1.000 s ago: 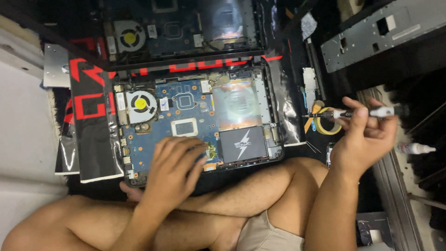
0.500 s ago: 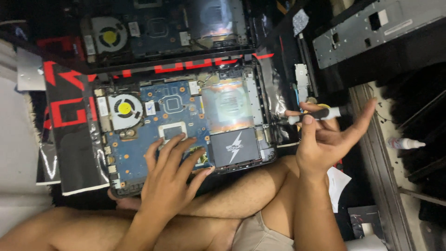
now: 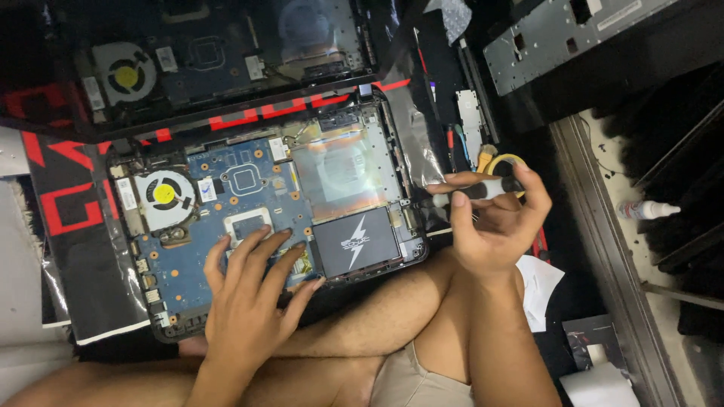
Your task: The person sits on the floor with a disassembled laptop on their lap and uses a screwdriver to remove screws from the battery area. They then use their hands to detach and remove the battery from the laptop chassis.
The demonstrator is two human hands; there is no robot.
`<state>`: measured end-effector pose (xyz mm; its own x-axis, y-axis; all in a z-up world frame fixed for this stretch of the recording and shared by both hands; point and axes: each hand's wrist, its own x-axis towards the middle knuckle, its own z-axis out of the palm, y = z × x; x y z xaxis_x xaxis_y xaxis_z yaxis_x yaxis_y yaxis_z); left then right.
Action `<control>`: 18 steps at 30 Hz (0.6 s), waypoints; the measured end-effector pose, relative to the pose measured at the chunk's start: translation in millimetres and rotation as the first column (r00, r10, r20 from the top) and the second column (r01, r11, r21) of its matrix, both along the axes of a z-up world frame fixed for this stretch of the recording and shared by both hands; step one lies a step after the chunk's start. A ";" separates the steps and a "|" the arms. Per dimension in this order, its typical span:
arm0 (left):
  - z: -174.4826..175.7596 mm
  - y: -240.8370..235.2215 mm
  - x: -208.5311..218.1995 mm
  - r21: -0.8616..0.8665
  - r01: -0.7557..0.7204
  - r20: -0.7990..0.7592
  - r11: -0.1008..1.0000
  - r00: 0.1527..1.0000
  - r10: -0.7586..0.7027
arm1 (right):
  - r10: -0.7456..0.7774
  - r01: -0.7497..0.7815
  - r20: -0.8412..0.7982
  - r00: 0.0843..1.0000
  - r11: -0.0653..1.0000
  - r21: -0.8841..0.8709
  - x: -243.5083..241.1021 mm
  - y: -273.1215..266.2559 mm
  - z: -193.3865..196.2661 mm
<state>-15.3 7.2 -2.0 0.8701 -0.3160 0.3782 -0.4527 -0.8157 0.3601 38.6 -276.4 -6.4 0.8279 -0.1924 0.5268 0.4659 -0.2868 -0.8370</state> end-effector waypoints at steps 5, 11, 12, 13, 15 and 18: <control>0.4 -1.1 0.6 0.013 -0.001 0.002 1.000 1.000 0.001 | 0.078 -0.078 0.040 0.996 0.997 0.004 3.1 -1.8 -3.2; 3.5 -2.5 1.4 0.010 -0.004 -0.006 1.000 1.000 0.004 | 0.144 -0.144 0.052 0.988 0.990 -0.014 5.5 -3.3 -1.8; 3.3 -2.4 1.6 0.012 -0.002 -0.004 1.000 1.000 0.002 | 0.151 -0.149 0.063 0.987 0.989 -0.023 5.7 -3.3 -1.9; 3.1 -2.2 1.5 0.013 -0.002 -0.003 1.000 1.000 0.002 | 0.158 -0.156 0.074 0.985 0.987 -0.032 5.9 -3.1 -2.0; 2.0 -1.8 1.8 0.019 -0.001 0.002 1.000 1.000 0.001 | 0.168 -0.166 0.076 0.983 0.985 -0.038 5.9 -2.8 -0.9; 0.5 -1.1 1.7 0.018 0.002 0.010 1.000 1.000 -0.002 | 0.177 -0.172 0.085 0.980 0.983 -0.069 6.5 -2.7 0.9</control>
<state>-13.6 6.1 -1.5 0.8658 -0.3247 0.3807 -0.4578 -0.8212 0.3406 45.1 -279.1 -5.5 0.7942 -0.0144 0.6075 0.5864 -0.2438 -0.7724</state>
